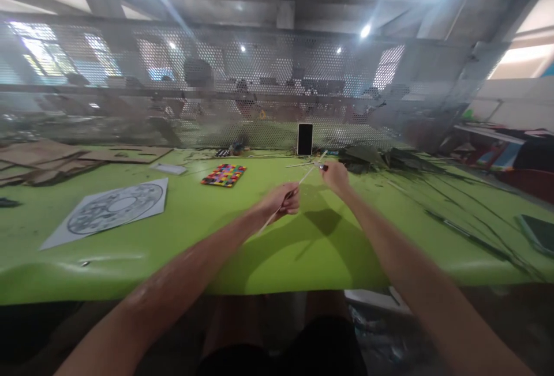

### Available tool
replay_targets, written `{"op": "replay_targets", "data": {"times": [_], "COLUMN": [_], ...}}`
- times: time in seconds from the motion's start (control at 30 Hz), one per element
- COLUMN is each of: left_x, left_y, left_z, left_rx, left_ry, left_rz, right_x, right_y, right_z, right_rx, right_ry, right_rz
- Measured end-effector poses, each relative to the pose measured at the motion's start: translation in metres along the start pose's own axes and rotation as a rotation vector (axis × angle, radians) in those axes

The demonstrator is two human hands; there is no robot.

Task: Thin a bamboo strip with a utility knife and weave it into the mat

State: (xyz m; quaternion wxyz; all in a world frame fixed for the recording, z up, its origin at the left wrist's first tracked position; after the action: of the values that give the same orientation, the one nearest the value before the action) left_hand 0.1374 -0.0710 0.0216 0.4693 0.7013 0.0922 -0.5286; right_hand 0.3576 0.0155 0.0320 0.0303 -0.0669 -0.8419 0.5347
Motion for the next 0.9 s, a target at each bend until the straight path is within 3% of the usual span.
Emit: {"op": "replay_targets", "data": {"times": [0.27,0.5,0.9], "left_x": [0.003,0.005,0.008], "left_y": [0.004,0.005,0.004], "left_z": [0.0,-0.001,-0.005], "left_rx": [0.019,0.02,0.009], "left_ry": [-0.017,-0.004,0.014], "left_rz": [-0.043,-0.083,-0.123], "right_x": [-0.008,0.0,0.001], "right_y": [-0.008,-0.005,-0.01], "right_z": [0.0,0.001,0.001], "right_rx": [0.035,0.044,-0.078], "right_ry": [0.054,-0.018,0.007], "right_rz": [0.061,0.072,0.097]}}
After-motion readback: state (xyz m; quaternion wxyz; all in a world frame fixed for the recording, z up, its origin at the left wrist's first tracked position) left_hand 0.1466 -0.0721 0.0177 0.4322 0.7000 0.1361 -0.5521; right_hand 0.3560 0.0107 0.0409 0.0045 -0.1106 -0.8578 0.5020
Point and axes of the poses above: each hand's wrist, its own z-axis away from the middle knuckle, its own y-axis out of the palm, x = y × z, the point moved 2 cm from there along -z, towards the middle knuckle, and after that the axes turned 10 degrees about z, right-handed, at the moved point
